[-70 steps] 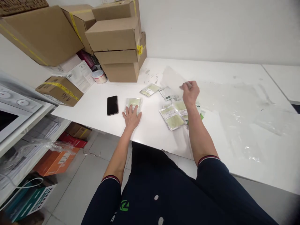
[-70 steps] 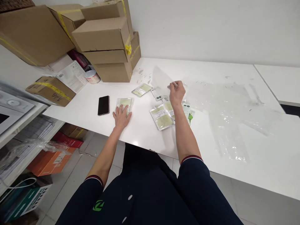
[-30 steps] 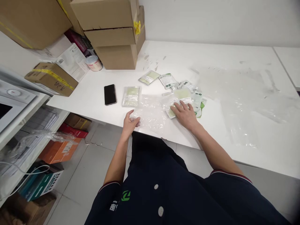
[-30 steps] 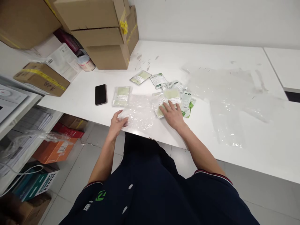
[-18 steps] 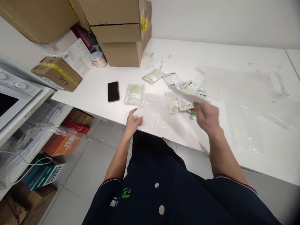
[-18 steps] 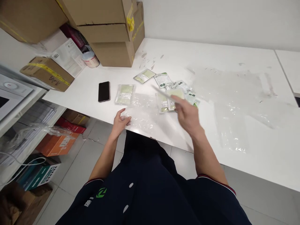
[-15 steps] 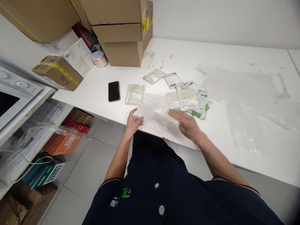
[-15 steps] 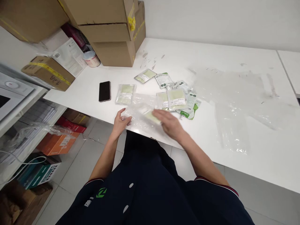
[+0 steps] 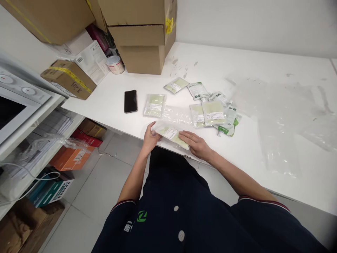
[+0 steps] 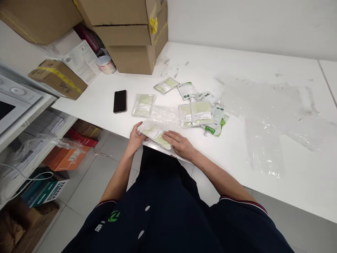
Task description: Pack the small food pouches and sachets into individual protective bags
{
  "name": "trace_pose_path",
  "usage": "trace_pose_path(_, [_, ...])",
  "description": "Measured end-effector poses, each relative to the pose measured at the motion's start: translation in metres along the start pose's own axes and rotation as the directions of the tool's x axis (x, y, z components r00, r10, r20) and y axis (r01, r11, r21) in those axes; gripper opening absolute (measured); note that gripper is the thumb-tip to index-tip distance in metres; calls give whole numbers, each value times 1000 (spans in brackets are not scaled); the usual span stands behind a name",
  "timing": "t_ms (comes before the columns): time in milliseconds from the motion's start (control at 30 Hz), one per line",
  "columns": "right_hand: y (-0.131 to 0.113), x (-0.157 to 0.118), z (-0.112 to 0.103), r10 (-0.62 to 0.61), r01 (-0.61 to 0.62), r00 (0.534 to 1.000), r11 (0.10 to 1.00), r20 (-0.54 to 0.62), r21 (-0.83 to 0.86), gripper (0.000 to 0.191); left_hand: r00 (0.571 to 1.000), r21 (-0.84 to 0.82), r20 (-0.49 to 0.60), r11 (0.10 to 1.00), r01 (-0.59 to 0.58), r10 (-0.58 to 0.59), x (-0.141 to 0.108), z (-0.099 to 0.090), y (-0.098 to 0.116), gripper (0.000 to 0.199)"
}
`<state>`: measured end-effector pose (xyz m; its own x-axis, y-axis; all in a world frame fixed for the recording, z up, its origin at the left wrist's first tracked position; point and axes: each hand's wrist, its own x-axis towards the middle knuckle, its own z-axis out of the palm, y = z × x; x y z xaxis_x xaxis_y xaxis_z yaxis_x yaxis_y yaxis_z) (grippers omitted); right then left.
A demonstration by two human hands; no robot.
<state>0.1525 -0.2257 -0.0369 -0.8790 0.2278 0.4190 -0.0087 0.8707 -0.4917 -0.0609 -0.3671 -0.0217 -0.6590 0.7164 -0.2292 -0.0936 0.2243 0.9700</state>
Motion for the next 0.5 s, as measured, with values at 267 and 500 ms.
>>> trace_pose_path(267, [46,6,-9,153,-159,987,976,-50,-152,49,1000,43,21,999,-10,9,-4,-3,4,77])
trace_pose_path(500, [95,56,-56,420,-465,812,885,-405,-13,39,999,182,46,983,-25,17,-11,-1,-1,63])
